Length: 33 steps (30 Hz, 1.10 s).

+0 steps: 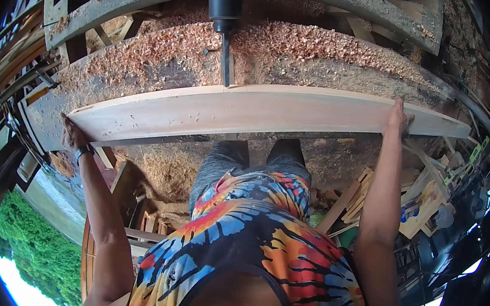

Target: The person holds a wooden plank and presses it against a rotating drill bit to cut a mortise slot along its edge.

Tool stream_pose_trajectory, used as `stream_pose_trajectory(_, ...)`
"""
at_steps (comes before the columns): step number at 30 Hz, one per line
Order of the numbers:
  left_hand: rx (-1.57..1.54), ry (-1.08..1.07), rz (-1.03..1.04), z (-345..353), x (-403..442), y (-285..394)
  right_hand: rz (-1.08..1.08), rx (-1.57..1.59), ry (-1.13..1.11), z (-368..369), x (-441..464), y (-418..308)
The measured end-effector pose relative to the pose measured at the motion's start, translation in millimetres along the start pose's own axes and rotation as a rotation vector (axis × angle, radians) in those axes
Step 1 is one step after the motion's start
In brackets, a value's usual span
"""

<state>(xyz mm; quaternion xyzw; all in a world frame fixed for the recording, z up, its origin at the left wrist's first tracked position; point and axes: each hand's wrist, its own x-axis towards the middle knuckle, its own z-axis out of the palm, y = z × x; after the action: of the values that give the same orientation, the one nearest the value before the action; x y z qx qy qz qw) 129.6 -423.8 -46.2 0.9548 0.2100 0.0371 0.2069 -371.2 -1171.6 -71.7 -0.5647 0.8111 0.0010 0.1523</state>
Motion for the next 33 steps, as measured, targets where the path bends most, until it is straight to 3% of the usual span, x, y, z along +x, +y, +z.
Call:
stream_pose_trajectory(2,-0.042,0.015,0.083,2.7,2.0,-8.4,-0.010,-0.008,0.000,-2.2,-4.0,-4.5)
stream_pose_trajectory(8,-0.025,0.030,0.039,5.2,5.2,-9.4,-0.006,-0.064,0.046,1.5,1.8,1.5)
stream_pose_trajectory(11,0.053,0.043,0.183,5.7,10.7,-19.6,-0.025,-0.084,0.059,5.1,11.5,6.4)
stream_pose_trajectory(14,0.079,-0.027,0.030,2.3,10.7,-13.0,-0.018,-0.075,0.042,3.4,10.3,3.7)
stream_pose_trajectory(20,0.069,0.012,0.102,4.0,7.6,-13.4,0.007,-0.105,0.038,0.7,2.7,-4.9)
stream_pose_trajectory(26,0.042,-0.013,-0.058,4.8,9.1,-11.1,-0.001,-0.054,0.011,-0.7,1.7,-6.5)
stream_pose_trajectory(33,0.078,-0.030,-0.029,6.7,20.4,-27.2,-0.019,-0.055,0.011,-3.5,-6.0,-14.5)
